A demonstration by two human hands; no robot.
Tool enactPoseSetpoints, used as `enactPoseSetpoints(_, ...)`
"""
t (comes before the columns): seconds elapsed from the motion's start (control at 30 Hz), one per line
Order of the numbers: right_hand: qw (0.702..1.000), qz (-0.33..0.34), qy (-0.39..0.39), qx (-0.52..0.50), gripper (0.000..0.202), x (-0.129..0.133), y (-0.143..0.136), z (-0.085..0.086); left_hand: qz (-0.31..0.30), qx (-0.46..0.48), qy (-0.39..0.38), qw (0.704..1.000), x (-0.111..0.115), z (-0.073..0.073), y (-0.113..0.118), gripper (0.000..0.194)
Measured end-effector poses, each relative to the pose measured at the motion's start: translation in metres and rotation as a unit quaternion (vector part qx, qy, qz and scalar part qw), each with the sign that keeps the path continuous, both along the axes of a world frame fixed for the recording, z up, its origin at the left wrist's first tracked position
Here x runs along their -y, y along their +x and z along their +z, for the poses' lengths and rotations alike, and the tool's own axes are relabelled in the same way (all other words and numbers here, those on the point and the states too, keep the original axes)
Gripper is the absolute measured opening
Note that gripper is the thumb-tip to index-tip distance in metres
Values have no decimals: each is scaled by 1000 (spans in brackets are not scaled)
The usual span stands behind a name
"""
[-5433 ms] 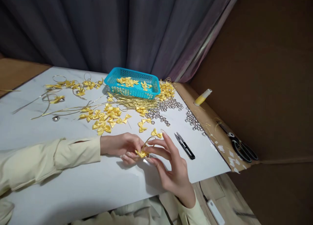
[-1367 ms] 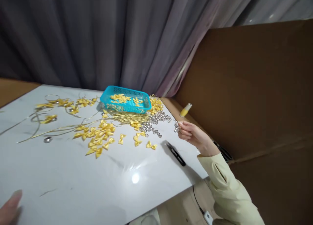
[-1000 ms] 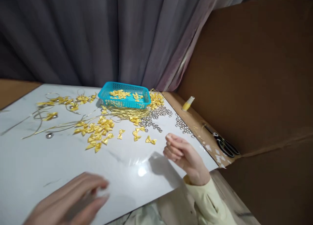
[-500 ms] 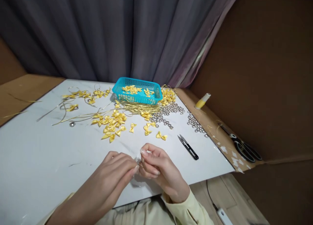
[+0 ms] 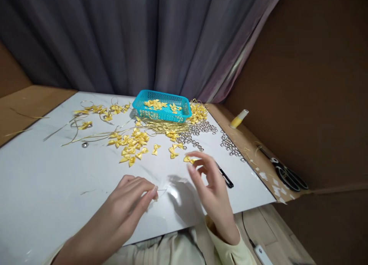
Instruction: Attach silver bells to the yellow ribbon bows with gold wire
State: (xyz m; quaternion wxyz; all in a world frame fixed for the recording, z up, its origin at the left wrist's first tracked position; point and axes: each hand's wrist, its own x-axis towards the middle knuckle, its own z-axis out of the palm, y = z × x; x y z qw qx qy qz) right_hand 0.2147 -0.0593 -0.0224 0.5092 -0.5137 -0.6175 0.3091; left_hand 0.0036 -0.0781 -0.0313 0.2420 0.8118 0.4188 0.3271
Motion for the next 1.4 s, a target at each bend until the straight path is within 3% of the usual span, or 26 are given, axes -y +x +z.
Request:
enactPoseSetpoints(0.1,985,157,11,74,24,3,-4,-1,4,7,7,1000,-1,0,1,20)
enactPoseSetpoints(0.2,975,204,-4,83,21,3,-9,-4,5,9,4,1000,-1,1,1,20)
enactPoseSetpoints(0.27,976,202,-12,82,10,2,-11,-6,0,11,3,1000,0,1,2,20)
enactPoseSetpoints(0.67,983,150,-88,52,33,0,-14,-3,-10,5,-11,1000,0,3,2,22)
enactPoseSetpoints(0.77,978,172,-104,53,39,-1,-14,-4,-15,6,-15,1000,-1,3,2,21)
enactPoseSetpoints(1.0,968,223,-51,103,27,2,-19,-4,-18,4,-17,1000,-2,1,4,26)
enactPoseSetpoints(1.4,981,132,-103,100,33,-3,-11,-5,3,-4,-32,999,0,4,2,25)
